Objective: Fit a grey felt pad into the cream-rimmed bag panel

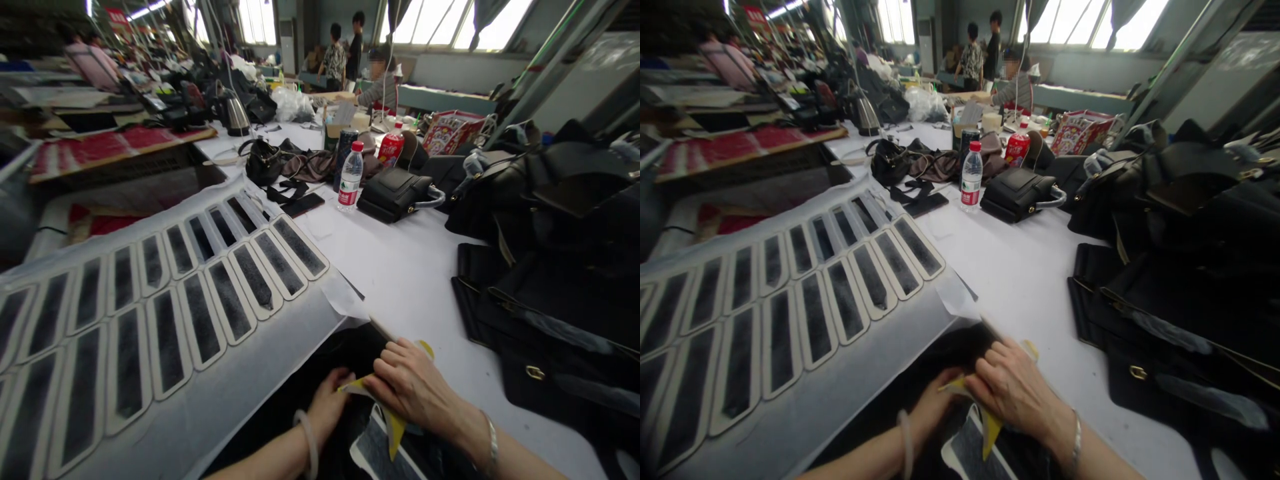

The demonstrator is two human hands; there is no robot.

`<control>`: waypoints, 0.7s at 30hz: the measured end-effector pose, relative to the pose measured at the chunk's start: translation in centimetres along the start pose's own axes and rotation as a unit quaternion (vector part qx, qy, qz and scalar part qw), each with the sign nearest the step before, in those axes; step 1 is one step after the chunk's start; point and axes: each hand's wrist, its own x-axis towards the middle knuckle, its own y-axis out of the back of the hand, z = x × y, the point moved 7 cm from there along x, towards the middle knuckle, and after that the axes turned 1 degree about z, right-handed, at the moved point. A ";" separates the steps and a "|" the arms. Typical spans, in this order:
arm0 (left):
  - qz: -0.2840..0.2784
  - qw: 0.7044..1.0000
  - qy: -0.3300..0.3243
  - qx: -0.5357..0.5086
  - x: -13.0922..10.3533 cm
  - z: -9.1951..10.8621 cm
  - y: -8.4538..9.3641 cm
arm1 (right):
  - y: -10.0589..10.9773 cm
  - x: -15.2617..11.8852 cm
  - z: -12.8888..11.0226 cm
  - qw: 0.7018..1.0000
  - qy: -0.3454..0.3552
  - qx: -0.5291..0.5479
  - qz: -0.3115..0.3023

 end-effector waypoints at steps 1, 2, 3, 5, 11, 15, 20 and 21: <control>0.016 1.000 -0.021 -0.011 -1.1 1.2 0.8 | 0.0 0.0 0.0 1.000 0.003 -0.001 0.000; 0.025 0.998 -0.053 -0.023 -2.4 2.7 1.5 | 0.0 0.1 0.0 1.000 0.005 -0.001 0.001; 0.017 0.995 -0.100 -0.024 -3.6 4.3 1.7 | 0.0 0.1 -0.1 1.000 0.009 0.000 0.001; -0.021 0.981 -0.173 0.084 -5.8 7.2 1.0 | 0.1 0.1 -0.1 1.000 0.017 0.002 0.000; 0.001 0.853 -0.221 0.474 -7.8 10.3 -2.0 | 0.1 0.3 -0.3 0.999 0.034 -0.008 0.009; 0.011 0.843 -0.218 0.492 -7.9 10.3 -2.2 | 0.1 0.4 -0.7 0.999 0.042 -0.018 0.007; -0.004 0.848 -0.209 0.487 -8.3 9.7 -2.2 | 0.1 0.1 -1.0 0.999 0.049 -0.022 -0.001; -0.005 0.847 -0.209 0.488 -8.4 9.6 -2.3 | 0.1 0.0 -1.0 0.998 0.050 -0.022 -0.001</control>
